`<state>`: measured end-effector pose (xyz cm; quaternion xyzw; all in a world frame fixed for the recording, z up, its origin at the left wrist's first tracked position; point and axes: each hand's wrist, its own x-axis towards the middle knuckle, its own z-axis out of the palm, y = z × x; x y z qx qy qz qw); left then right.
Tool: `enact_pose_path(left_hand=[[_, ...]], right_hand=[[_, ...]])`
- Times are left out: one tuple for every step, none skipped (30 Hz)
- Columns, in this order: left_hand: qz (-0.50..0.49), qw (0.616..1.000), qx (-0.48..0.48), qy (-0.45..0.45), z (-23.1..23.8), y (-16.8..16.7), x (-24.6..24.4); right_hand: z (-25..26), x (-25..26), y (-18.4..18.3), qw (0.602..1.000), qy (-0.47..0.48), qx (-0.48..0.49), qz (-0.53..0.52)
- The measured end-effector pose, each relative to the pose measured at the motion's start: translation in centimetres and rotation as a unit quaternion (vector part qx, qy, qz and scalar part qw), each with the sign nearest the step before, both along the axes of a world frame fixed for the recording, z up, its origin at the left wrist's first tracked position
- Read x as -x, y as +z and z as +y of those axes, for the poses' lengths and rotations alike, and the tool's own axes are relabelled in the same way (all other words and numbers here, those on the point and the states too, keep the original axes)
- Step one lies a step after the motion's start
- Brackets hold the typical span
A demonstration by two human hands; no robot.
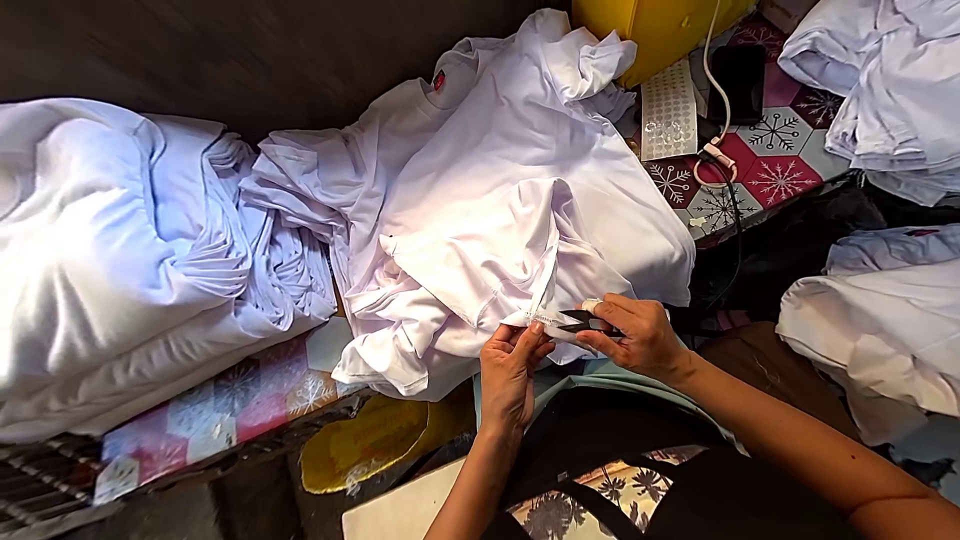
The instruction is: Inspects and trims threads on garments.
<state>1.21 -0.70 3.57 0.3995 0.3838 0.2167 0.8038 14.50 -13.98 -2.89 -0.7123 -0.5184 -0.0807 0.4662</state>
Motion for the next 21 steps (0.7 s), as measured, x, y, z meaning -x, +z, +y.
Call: enact_pose_path(left_hand=[[0.001, 1.000, 0.001, 0.000, 0.0, 0.2, -0.1], [0.001, 1.000, 0.001, -0.002, -0.1, 0.3, -0.1], [-0.001, 1.000, -0.001, -0.004, -0.3, 0.4, -0.2], [-0.004, 1.000, -0.002, -0.005, -0.4, 0.4, -0.3], [-0.007, 1.000, -0.002, -0.006, -0.6, 0.3, -0.3], [-0.009, 1.000, -0.002, -0.007, -0.8, 0.3, -0.3], [-0.011, 1.000, -0.002, -0.009, -0.9, 0.2, -0.4], [-0.013, 1.000, -0.001, -0.010, -1.1, 0.2, -0.4], [-0.014, 1.000, 0.001, -0.012, -1.1, 0.3, -0.4], [-0.014, 1.000, 0.003, -0.014, -1.2, 0.3, -0.4], [-0.014, 1.000, 0.006, -0.015, -1.3, 0.3, -0.4], [-0.014, 1.000, 0.009, -0.016, -1.4, 0.3, -0.4], [-0.013, 1.000, 0.010, -0.017, -1.4, 0.3, -0.4], [-0.012, 1.000, 0.012, -0.017, -1.5, 0.3, -0.5], [-0.012, 1.000, 0.012, -0.017, -1.5, 0.3, -0.5], [-0.012, 1.000, 0.011, -0.017, -1.5, 0.3, -0.5], [-0.011, 1.000, 0.010, -0.016, -1.5, 0.3, -0.5], [-0.010, 1.000, 0.009, -0.014, -1.5, 0.2, -0.5], [-0.011, 1.000, 0.010, -0.012, -1.5, 0.2, -0.5], [-0.013, 1.000, 0.012, -0.010, -1.5, 0.1, -0.5], [-0.015, 1.000, 0.013, -0.008, -1.5, 0.1, -0.5]], right_hand=[[-0.1, 0.1, -0.1, 1.000, -0.004, 0.001, -0.016], [-0.1, 0.4, 0.0, 1.000, -0.013, 0.005, -0.027], [0.0, 0.6, 0.0, 0.999, -0.026, 0.009, -0.035], [0.1, 0.9, 0.1, 0.998, -0.041, 0.012, -0.040], [0.2, 1.2, 0.1, 0.997, -0.057, 0.013, -0.043], [0.3, 1.4, 0.2, 0.996, -0.072, 0.013, -0.047], [0.3, 1.5, 0.3, 0.995, -0.084, 0.013, -0.051], [0.3, 1.6, 0.3, 0.994, -0.093, 0.012, -0.056], [0.2, 1.7, 0.4, 0.993, -0.100, 0.012, -0.063], [0.1, 1.7, 0.5, 0.992, -0.106, 0.012, -0.071], [0.0, 1.7, 0.5, 0.990, -0.111, 0.013, -0.081], [-0.1, 1.7, 0.5, 0.989, -0.117, 0.013, -0.091], [-0.3, 1.7, 0.5, 0.987, -0.122, 0.011, -0.103], [-0.3, 1.8, 0.5, 0.985, -0.126, 0.009, -0.114], [-0.3, 1.8, 0.5, 0.984, -0.130, 0.007, -0.124], [-0.3, 1.9, 0.5, 0.983, -0.131, 0.005, -0.131], [-0.2, 1.9, 0.5, 0.982, -0.130, 0.002, -0.134], [-0.2, 2.0, 0.5, 0.983, -0.129, 0.000, -0.131], [-0.2, 2.0, 0.4, 0.984, -0.127, -0.001, -0.123], [-0.2, 2.0, 0.3, 0.986, -0.124, -0.002, -0.108], [-0.2, 2.0, 0.2, 0.988, -0.121, -0.004, -0.092]])
